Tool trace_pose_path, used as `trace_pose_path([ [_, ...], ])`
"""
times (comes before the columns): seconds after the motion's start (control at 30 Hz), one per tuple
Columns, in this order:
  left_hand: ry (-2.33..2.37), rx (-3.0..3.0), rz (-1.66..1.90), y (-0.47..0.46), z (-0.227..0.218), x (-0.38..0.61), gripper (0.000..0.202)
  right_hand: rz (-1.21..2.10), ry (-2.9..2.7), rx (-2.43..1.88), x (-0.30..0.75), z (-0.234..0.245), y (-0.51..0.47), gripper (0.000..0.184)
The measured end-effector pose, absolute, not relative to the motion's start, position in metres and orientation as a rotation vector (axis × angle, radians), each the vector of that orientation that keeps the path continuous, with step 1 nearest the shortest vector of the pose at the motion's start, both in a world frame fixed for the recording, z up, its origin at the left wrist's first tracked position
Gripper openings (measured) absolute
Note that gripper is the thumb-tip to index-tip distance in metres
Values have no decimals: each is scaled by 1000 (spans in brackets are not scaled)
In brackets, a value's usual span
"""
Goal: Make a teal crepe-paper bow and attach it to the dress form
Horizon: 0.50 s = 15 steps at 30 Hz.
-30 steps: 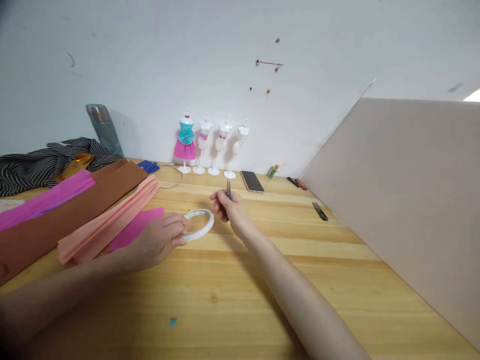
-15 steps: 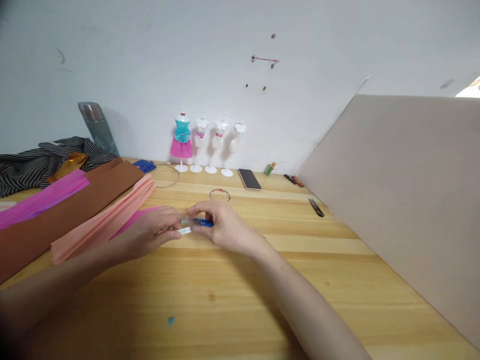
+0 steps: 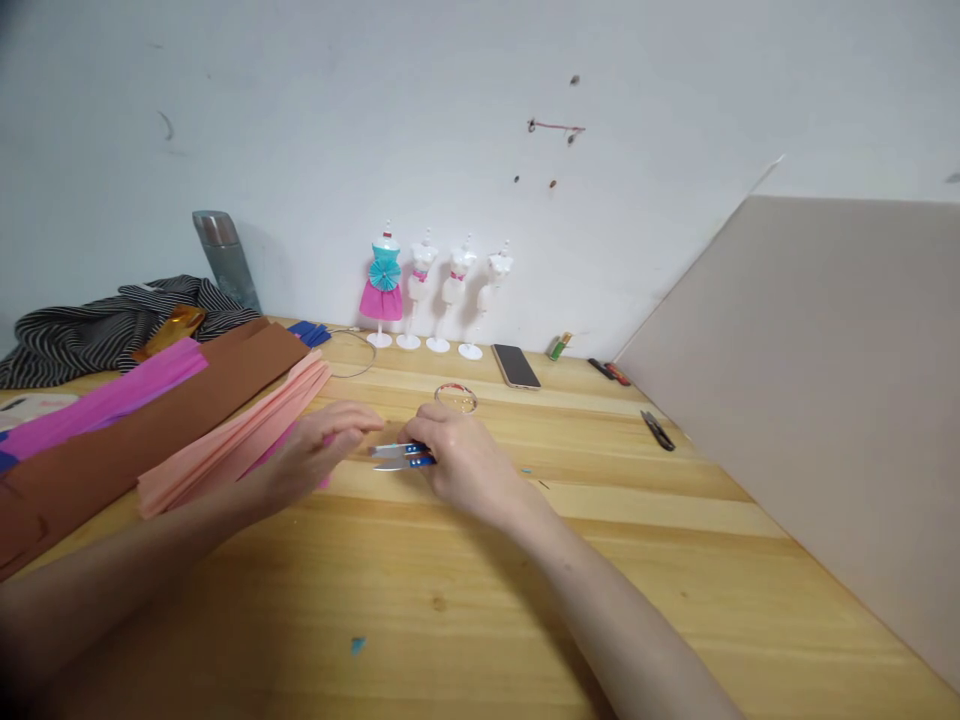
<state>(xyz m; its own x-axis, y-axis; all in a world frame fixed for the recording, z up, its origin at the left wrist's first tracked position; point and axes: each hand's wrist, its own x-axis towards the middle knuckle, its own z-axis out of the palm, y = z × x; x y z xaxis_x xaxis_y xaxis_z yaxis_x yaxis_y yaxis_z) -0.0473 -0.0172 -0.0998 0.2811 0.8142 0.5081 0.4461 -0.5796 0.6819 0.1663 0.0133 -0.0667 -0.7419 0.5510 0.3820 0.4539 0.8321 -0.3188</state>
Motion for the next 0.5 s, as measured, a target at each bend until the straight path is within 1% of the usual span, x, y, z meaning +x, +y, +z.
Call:
trace_pose_path([
  [0.07,1244,1998,1300,-18,-97,-48,32,197,-2509,-832,166,-74,19,20],
  [0.17,1354,1823,1392,-18,-95,-50,34,36,-2457,-1011,160,-94,27,22],
  [0.23,1376,1765,1391,-16,-100,-52,35,-43,-2479,-1101,154,-108,29,19],
  [0.3,1379,1738,1359,-13,-108,-53,37,-37,-2545,-1126,148,-119,28,23],
  [0.4,1379,1752,1307,-10,-120,-54,38,40,-2644,-1088,142,-125,21,20],
  [0.5,1356,1801,1231,-10,-126,-54,40,146,-2664,-989,141,-122,15,30],
])
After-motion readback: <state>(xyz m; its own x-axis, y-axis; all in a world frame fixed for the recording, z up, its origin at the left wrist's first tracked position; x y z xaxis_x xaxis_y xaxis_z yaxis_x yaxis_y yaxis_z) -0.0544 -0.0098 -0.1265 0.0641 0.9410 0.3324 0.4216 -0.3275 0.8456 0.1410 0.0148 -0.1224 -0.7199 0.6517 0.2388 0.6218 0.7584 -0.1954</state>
